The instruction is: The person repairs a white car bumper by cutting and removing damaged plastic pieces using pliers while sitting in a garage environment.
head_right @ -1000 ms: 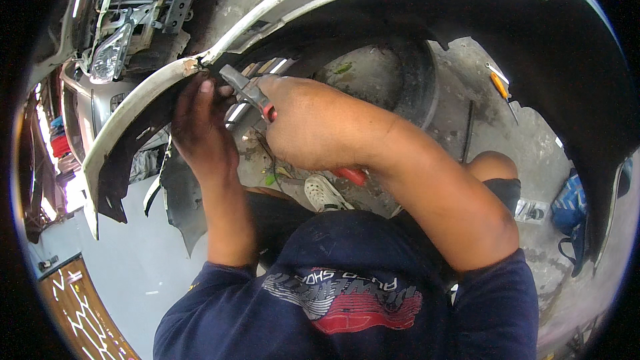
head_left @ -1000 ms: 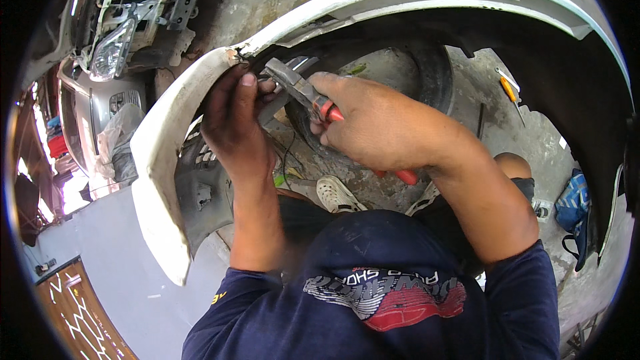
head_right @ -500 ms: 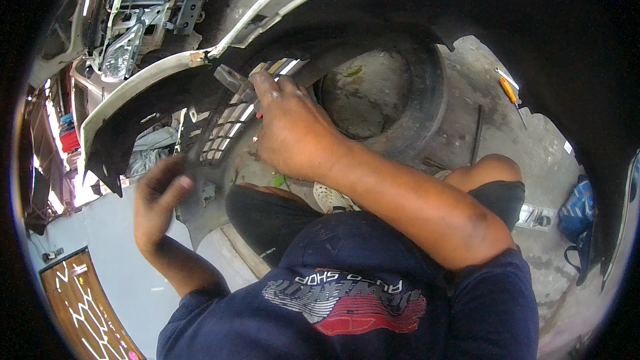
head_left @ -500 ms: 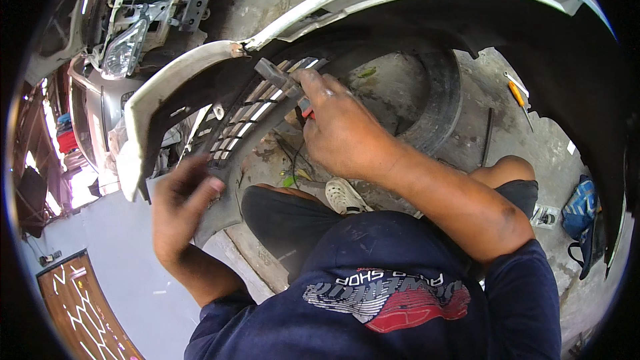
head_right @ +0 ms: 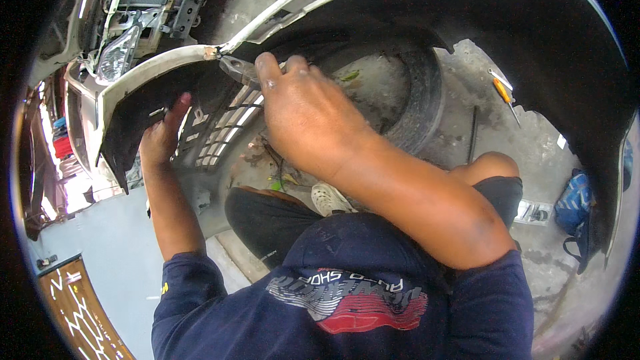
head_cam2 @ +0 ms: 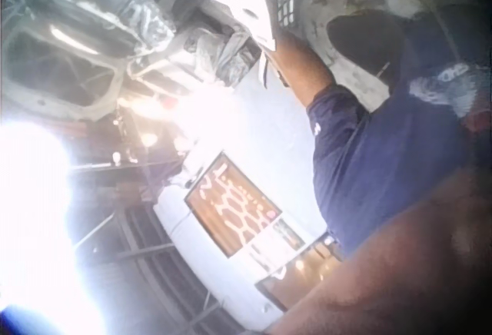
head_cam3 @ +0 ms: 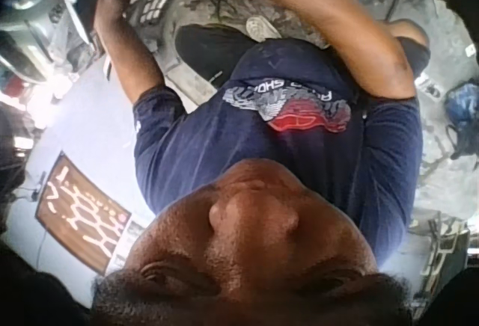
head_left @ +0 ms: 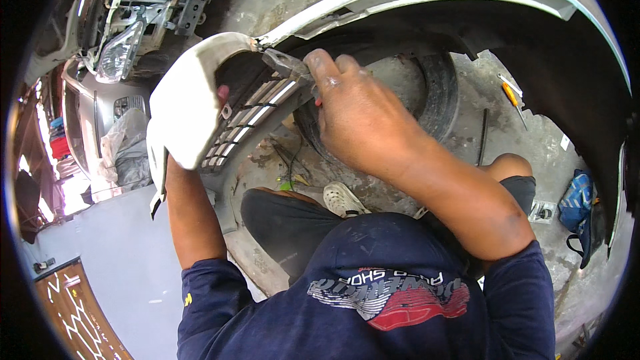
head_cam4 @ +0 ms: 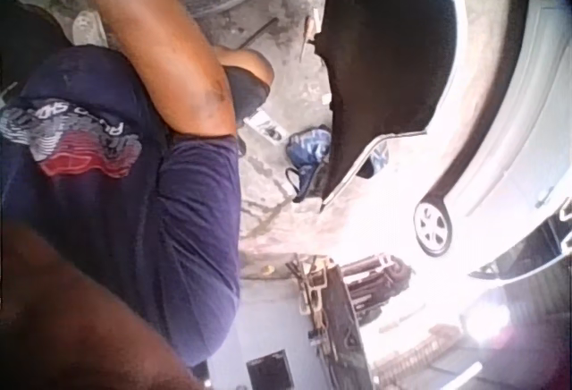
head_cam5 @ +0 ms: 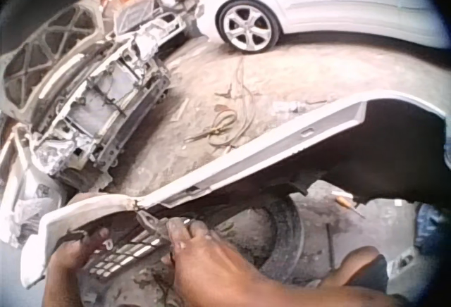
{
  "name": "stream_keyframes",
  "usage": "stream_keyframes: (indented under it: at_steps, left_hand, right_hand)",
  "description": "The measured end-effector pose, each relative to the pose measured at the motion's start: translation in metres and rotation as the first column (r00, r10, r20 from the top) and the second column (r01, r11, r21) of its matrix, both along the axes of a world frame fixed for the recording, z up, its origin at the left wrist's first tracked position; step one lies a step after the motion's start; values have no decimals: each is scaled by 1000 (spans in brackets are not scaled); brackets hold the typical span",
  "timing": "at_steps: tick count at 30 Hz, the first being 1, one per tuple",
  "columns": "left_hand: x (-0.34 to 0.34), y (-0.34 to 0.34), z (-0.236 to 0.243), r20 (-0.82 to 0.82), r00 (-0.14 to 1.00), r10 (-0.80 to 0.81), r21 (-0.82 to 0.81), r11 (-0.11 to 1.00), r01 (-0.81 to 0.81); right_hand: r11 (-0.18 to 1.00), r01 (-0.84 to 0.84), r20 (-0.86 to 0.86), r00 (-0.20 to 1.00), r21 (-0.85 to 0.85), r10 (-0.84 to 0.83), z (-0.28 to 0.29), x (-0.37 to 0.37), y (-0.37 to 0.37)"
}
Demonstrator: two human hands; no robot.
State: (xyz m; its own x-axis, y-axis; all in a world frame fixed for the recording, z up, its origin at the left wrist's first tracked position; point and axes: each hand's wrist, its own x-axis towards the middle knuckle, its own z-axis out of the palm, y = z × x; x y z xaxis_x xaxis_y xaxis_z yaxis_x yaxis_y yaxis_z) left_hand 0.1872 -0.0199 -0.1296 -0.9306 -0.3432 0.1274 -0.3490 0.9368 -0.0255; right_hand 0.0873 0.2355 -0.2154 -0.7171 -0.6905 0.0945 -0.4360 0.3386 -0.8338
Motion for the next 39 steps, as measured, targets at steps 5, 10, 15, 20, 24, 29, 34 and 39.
stream_keyframes:
  at_steps: [5, 10, 15, 20, 24, 29, 34, 39]
  left_hand:
    - [22, -71, -44, -32, 901, -433, -309, 861, 403]
    - [19, -43, -43, -30, 999, -38, -84, 996, 35]
    - [-3, -37, -44, -271, 949, -158, 18, 985, 169]
    - [-6, -64, -53, -266, 876, -402, -303, 898, 320]
    - [-22, -52, -49, -232, 841, -488, -373, 843, 387]
    - [-39, -42, -49, -209, 760, -615, -471, 744, 473]
    - [-46, -35, -50, -301, 777, -553, -432, 805, 406]
    - [-50, -54, -55, -347, 783, -516, -493, 811, 316]
  right_hand:
    - [962, -17, -406, 904, 271, 130, 46, -16, 22]
    - [823, -83, -520, 739, 561, 429, 103, -44, 21]
    - [765, -43, -595, 602, 643, 534, 141, -58, 26]
    - [757, -60, -624, 526, 651, 578, 151, -73, 17]
    - [778, -61, -658, 494, 626, 568, 148, -80, 13]
    - [786, 79, -754, 353, 614, 554, 124, -77, 13]
    - [788, 99, -763, 350, 607, 543, 109, -62, 13]
    - [843, 98, -818, 324, 529, 475, 102, -56, -1]
